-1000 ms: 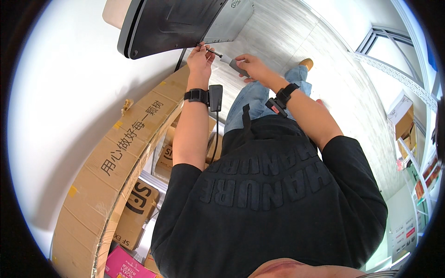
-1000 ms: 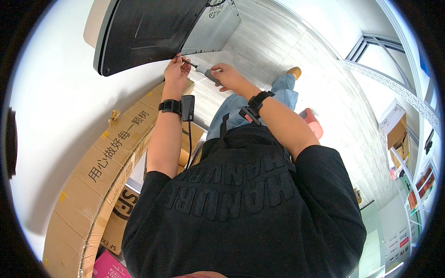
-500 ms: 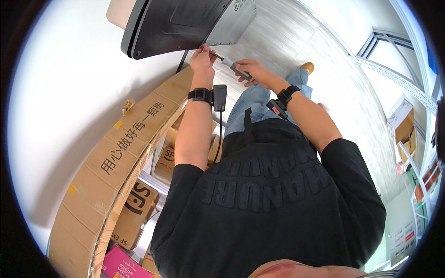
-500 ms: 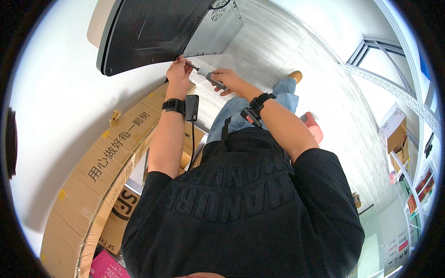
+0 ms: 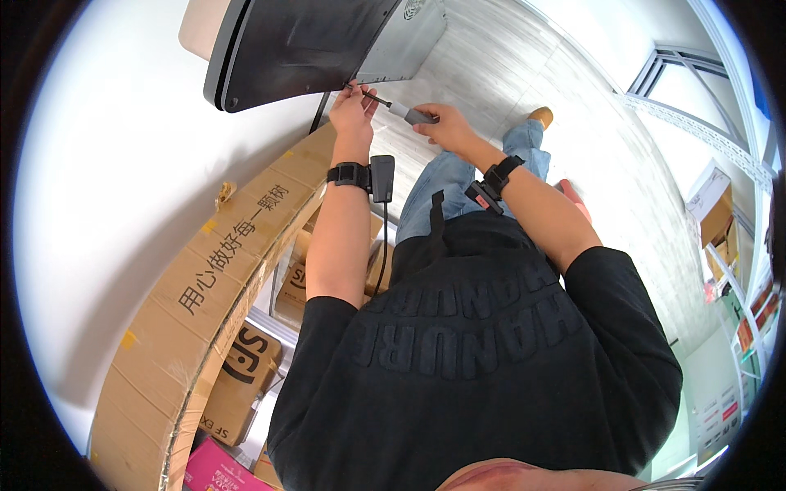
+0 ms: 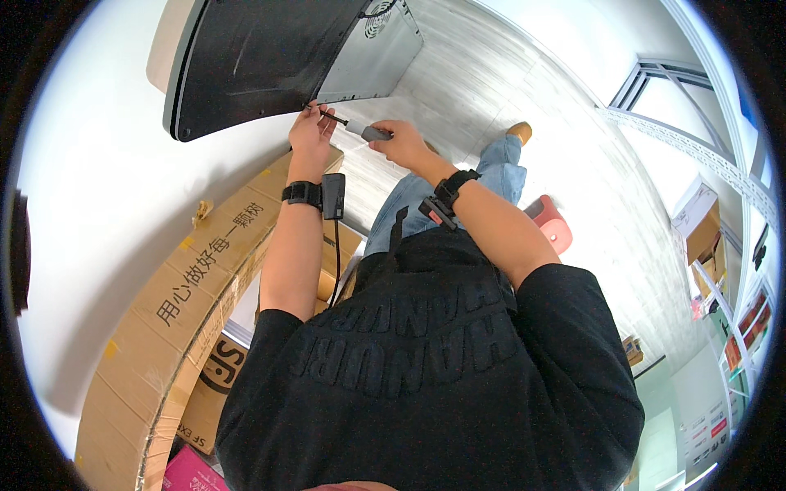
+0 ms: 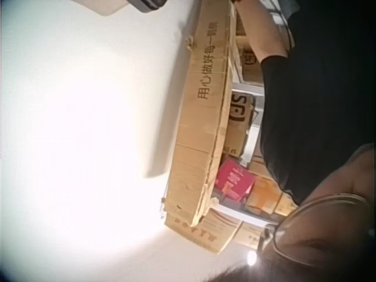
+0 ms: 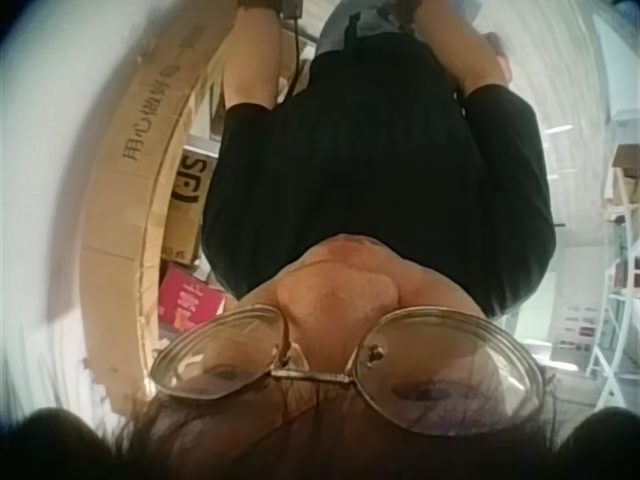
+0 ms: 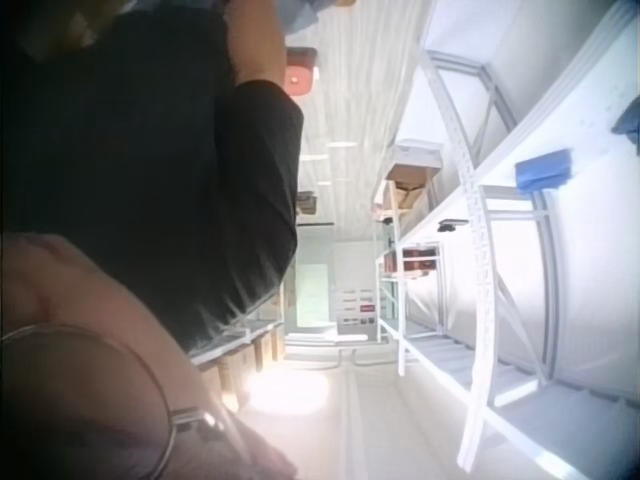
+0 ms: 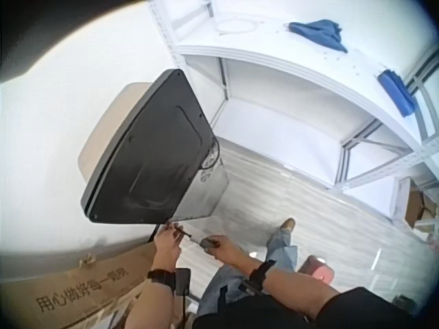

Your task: The person uses a screwdriver to remove screws from the back panel of a small appliance. They place the screws on a nearby shelf and then remove the back cover to expose the internal components.

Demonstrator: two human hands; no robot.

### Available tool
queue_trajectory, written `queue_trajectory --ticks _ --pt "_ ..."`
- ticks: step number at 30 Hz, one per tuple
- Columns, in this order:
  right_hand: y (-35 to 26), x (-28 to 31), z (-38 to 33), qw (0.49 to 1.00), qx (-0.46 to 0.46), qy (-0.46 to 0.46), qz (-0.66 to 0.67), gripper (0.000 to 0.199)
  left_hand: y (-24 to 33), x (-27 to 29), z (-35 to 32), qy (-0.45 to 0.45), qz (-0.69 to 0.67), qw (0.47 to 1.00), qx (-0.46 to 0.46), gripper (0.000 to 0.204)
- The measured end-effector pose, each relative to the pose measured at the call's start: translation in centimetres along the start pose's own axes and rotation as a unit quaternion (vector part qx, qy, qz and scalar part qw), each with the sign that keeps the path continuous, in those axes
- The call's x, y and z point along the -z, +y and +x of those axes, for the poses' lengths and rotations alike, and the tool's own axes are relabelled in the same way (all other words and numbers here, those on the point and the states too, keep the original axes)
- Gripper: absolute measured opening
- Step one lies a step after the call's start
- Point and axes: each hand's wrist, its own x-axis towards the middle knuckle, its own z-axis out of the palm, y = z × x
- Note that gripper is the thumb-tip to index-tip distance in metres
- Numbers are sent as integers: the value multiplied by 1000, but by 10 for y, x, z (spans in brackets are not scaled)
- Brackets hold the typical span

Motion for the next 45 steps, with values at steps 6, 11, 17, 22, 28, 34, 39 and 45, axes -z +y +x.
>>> queue_trajectory --ticks 6,11,17,22,28,34,39,45 --pt "1 0 -3 1000 -11 -1 24 38 1 4 0 -28 0 1000 1 12" --pt "-1 6 -6 1000 -20 -9 18 39 1 9 -1 -67 -22 998 -3 14" --pt "5 29 -11 1000 4 -20 -4 38 0 6 -16 -133 -70 989 -2 26" --pt "-6 75 -45 998 -53 -14 26 41 -6 -30 -46 -171 -51 984 -18 31" --pt "-45 164 -96 996 -66 43 31 44 -9 -136 -77 -210 -28 977 -10 22" --pt "-83 275 -143 987 -21 122 104 36 0 -274 -120 -326 -6 945 -7 19" --pt "-105 352 -177 977 48 160 135 34 6 -372 -154 -400 21 915 -34 19" --pt "-128 390 -181 965 71 196 162 35 29 -438 -159 -431 74 899 -42 16"
